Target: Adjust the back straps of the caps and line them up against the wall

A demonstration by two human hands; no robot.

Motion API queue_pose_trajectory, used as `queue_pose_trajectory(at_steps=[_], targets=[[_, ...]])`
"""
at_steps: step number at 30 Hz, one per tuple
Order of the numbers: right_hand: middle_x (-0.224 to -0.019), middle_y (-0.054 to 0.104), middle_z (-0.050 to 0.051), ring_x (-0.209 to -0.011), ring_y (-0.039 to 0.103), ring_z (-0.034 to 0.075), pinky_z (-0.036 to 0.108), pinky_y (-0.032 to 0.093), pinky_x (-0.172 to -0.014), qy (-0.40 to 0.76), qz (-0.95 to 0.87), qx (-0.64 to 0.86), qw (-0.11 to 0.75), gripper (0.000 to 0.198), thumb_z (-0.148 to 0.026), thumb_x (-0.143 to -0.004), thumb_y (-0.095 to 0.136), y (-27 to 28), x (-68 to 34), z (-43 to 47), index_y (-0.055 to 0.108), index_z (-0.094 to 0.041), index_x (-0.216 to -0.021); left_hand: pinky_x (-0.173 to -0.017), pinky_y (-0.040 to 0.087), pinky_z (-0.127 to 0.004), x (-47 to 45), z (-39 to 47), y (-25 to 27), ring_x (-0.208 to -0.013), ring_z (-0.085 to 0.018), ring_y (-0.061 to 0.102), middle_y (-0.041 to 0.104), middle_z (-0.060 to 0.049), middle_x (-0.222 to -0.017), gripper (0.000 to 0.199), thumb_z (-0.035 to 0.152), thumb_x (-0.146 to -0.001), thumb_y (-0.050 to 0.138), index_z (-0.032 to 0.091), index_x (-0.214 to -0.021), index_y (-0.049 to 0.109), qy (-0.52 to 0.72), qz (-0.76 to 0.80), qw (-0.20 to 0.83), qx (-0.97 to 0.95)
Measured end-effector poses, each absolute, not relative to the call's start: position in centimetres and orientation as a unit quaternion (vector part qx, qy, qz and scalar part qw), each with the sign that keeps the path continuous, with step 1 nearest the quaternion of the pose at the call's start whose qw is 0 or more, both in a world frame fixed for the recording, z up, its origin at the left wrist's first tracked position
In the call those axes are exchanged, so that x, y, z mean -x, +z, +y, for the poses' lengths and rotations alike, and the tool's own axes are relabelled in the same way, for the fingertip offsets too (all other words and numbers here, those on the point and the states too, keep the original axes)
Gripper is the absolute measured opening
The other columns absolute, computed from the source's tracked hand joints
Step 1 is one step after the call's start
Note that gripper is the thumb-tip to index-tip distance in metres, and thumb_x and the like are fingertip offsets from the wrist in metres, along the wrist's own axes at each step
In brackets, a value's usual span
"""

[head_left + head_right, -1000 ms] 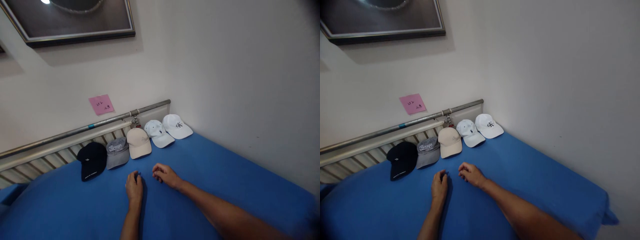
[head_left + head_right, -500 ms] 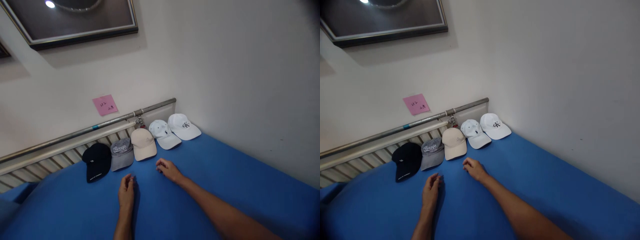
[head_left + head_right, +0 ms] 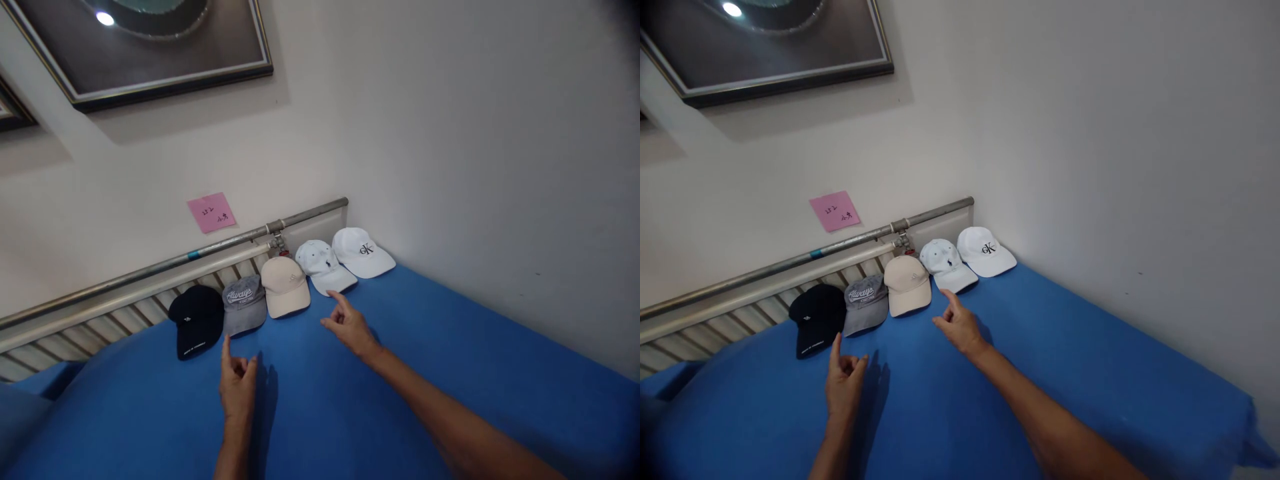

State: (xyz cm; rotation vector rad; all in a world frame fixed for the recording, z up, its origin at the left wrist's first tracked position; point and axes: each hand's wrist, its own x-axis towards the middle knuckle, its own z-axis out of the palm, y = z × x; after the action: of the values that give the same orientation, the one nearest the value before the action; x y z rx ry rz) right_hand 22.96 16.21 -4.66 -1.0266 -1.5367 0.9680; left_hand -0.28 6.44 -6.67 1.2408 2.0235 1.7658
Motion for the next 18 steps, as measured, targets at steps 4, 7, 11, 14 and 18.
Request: queue_pose_trajectory(at_steps=[4, 7, 11, 14, 18], targets=[[-0.061, 0.046, -0.007, -0.054, 0.043, 0.01, 0.023, 0.04, -0.058, 0.371, -0.634, 0.383, 0.56, 0.071, -0.022, -0.072, 0.061, -2.2, -23.7, 15.3, 0.038, -0.022, -0.139, -0.059, 0.043, -0.025, -0.5, 5.7, -5.3, -0.056, -0.011, 0.046, 0.044, 0.007, -0.064, 0.084, 0.033, -0.074, 0.062, 0.026, -0.147, 0.021, 0.614, 0.66, 0.081, -0.426], [-0.063, 0.046, -0.007, -0.055, 0.042, 0.009, 0.023, 0.04, -0.058, 0.342, -0.643, 0.361, 0.583, 0.071, -0.02, -0.073, 0.06, -0.9, -24.0, 14.5, 0.036, -0.022, -0.14, -0.057, 0.042, -0.023, -1.1, 5.0, -3.9, -0.056, -0.01, 0.046, 0.044, 0.007, -0.065, 0.089, 0.033, -0.072, 0.064, 0.025, -0.147, 0.018, 0.634, 0.641, 0.075, -0.425], [-0.063, 0.047, -0.007, -0.055, 0.042, 0.009, 0.023, 0.04, -0.057, 0.313, -0.661, 0.341, 0.591, 0.071, -0.02, -0.074, 0.061, -0.1, -24.4, 13.7, 0.035, -0.023, -0.141, -0.06, 0.043, -0.023, -1.5, 4.4, -2.4, -0.058, -0.01, 0.047, 0.045, 0.007, -0.067, 0.092, 0.031, -0.071, 0.067, 0.023, -0.148, 0.017, 0.655, 0.615, 0.062, -0.435], [-0.064, 0.048, -0.006, -0.055, 0.043, 0.009, 0.024, 0.041, -0.058, 0.308, -0.663, 0.338, 0.593, 0.073, -0.02, -0.074, 0.061, 0.0, -24.5, 13.6, 0.034, -0.024, -0.142, -0.058, 0.042, -0.023, -1.6, 4.1, -1.7, -0.058, -0.01, 0.047, 0.046, 0.007, -0.066, 0.095, 0.032, -0.07, 0.068, 0.024, -0.148, 0.014, 0.657, 0.607, 0.058, -0.442], [-0.063, 0.049, -0.007, -0.055, 0.042, 0.01, 0.024, 0.041, -0.059, 0.309, -0.665, 0.346, 0.585, 0.074, -0.018, -0.073, 0.062, -0.2, -24.6, 13.8, 0.035, -0.026, -0.142, -0.055, 0.041, -0.023, -1.8, 4.0, -1.5, -0.058, -0.011, 0.047, 0.046, 0.007, -0.066, 0.098, 0.033, -0.07, 0.07, 0.027, -0.148, 0.011, 0.659, 0.606, 0.048, -0.443]])
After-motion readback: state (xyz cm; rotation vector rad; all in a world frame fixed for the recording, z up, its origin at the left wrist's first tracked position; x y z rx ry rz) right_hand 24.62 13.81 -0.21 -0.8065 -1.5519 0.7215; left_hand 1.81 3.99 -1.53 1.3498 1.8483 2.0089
